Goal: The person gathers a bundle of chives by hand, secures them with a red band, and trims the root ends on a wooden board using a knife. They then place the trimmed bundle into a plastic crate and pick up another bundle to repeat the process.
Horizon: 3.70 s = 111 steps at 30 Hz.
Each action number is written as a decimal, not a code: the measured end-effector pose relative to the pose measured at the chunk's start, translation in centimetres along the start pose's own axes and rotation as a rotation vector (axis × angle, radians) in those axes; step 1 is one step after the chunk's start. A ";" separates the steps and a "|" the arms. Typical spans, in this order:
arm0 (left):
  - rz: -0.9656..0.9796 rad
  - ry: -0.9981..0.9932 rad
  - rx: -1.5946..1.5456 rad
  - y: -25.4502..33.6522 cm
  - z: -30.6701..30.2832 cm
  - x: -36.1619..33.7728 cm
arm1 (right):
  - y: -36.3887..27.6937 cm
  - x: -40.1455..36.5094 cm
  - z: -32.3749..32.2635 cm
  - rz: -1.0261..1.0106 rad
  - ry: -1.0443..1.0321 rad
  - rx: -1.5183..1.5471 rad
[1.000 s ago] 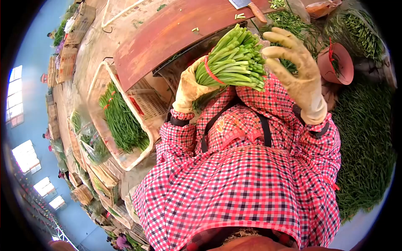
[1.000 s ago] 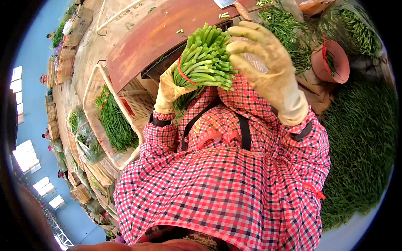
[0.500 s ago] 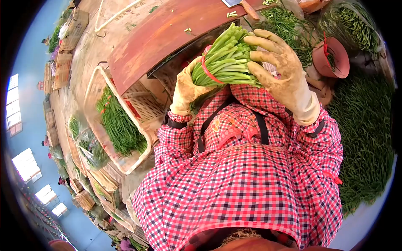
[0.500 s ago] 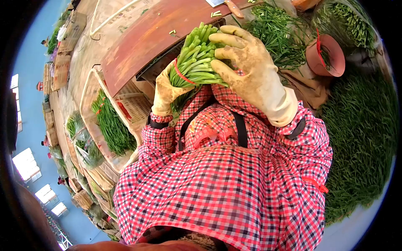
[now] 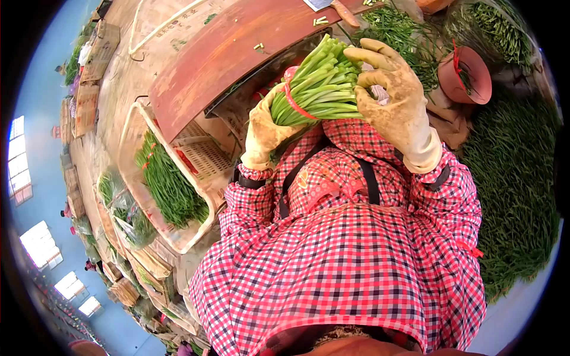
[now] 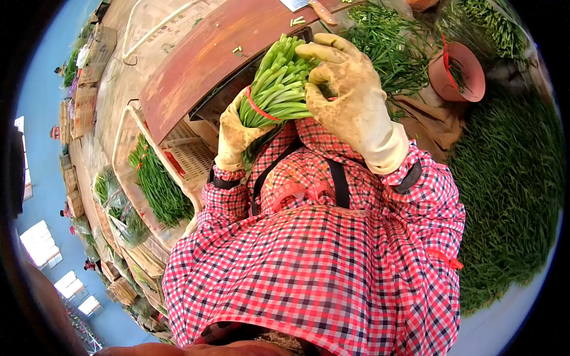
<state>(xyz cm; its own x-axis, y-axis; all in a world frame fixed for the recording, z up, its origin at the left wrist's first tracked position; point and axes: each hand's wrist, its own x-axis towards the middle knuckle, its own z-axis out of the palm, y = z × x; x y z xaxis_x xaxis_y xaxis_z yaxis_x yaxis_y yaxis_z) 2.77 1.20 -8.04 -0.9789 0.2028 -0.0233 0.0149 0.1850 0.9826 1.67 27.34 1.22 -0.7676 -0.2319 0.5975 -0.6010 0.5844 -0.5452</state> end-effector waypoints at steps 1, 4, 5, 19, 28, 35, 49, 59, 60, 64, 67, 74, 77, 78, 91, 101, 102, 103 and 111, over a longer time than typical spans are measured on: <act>0.000 -0.005 0.015 0.0 0.2 0.1 | 0.1 -0.1 -0.1 0.013 0.001 0.008; -0.009 -0.020 0.066 0.2 0.2 0.3 | 0.1 -0.3 -0.2 0.055 -0.014 0.030; -0.016 -0.024 0.087 0.5 0.1 0.3 | 0.4 -0.4 -0.4 0.069 -0.031 0.035; -0.011 0.009 0.020 -1.3 -1.5 0.2 | 10.9 -2.0 -12.6 0.241 0.217 -0.227; -0.029 0.016 0.024 -0.4 -1.6 0.3 | 1.5 1.1 -3.7 -0.095 -0.054 0.208; -0.053 0.022 0.102 0.6 -1.4 0.2 | 2.1 2.5 0.2 -0.360 -0.224 -0.032; -0.006 0.043 0.015 -0.9 -1.2 0.5 | 1.0 2.0 -0.2 -0.051 -0.112 0.242; -0.012 0.060 -0.109 -1.5 -0.8 0.2 | -0.1 0.5 -2.6 0.086 0.033 0.226; -0.010 0.056 -0.130 -1.5 -0.9 0.3 | -0.4 0.4 -2.4 0.078 0.011 0.227; 0.009 0.058 -0.152 -1.4 -0.7 0.2 | -1.4 0.0 -1.0 0.055 0.006 0.233; -0.023 0.063 -0.285 -0.4 -0.2 -0.2 | -2.3 0.5 -0.8 0.022 -0.045 0.201; -0.007 0.066 -0.097 -0.4 0.0 -0.4 | -1.5 0.2 -0.7 -0.157 -0.108 -0.063; -0.012 0.088 -0.197 0.4 0.7 -0.4 | -1.2 -0.7 -0.7 -0.150 -0.132 -0.089; -0.024 0.093 -0.235 0.5 0.9 -0.4 | -1.6 -0.7 -0.8 -0.095 -0.157 -0.092; -0.030 -0.006 -0.159 -0.8 -0.2 -1.1 | -2.7 -2.1 -0.9 -0.281 -0.219 -0.357; 0.058 -0.045 0.276 -1.3 -0.9 -0.8 | 3.6 -6.6 -6.8 0.054 -0.208 -0.488; 0.047 -0.046 0.214 -1.5 -1.0 -0.9 | 5.7 -8.1 -7.7 0.029 -0.177 -0.402; 0.037 -0.046 0.150 -1.5 -1.0 -0.9 | 7.0 -8.8 -8.1 0.002 -0.147 -0.316; -0.022 -0.099 0.026 -0.6 -1.5 -0.7 | 4.4 -3.4 -4.7 0.544 -0.208 0.489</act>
<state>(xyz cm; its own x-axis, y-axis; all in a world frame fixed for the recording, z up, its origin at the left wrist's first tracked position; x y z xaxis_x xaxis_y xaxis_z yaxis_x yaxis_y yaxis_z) 3.15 -0.47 -8.39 -0.9542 0.2924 -0.0639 0.0004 0.2149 0.9766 2.64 34.35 -0.46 -0.9810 -0.1798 0.0731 -0.1187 0.2580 -0.9588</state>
